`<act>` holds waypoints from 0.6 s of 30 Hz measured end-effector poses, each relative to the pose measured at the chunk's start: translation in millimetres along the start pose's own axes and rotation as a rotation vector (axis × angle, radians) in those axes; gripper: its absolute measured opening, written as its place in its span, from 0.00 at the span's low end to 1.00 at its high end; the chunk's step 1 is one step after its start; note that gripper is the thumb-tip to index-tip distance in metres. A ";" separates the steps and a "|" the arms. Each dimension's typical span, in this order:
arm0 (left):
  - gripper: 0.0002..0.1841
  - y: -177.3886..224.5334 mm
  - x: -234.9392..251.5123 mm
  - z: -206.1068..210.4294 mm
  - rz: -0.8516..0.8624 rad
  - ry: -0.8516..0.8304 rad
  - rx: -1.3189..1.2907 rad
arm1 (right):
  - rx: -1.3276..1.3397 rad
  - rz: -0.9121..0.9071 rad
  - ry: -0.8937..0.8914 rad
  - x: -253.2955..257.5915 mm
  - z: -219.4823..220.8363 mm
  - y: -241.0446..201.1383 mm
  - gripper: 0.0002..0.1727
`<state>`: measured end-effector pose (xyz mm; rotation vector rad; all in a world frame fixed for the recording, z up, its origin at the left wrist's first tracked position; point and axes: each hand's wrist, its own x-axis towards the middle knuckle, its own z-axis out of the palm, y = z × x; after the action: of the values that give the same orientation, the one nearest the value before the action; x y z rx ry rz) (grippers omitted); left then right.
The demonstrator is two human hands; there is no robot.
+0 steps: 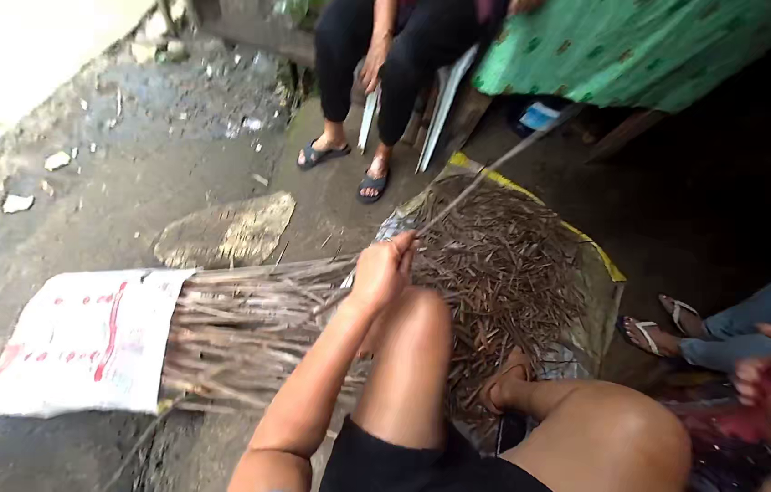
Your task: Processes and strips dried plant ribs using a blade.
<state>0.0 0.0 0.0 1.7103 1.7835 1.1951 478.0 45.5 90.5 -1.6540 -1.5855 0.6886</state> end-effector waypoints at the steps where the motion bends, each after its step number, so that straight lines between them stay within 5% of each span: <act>1: 0.17 23.2 18.8 2.7 0.047 -0.045 -0.052 | 0.072 -0.093 -0.078 6.9 16.9 -15.2 0.27; 5: 0.17 86.4 81.6 36.1 0.137 -0.297 -0.273 | 0.265 -0.178 -0.367 14.9 92.9 -77.3 0.25; 9: 0.16 113.8 116.7 73.4 0.136 -0.521 -0.472 | 0.484 -0.151 -0.442 40.5 140.7 -94.1 0.24; 18: 0.15 89.1 129.0 115.2 0.117 -0.640 -0.304 | 0.769 0.025 -0.400 83.3 168.5 -60.5 0.21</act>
<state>120.6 147.1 40.6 1.7627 1.0785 0.7773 315.6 149.8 48.7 -0.9971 -1.2933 1.4898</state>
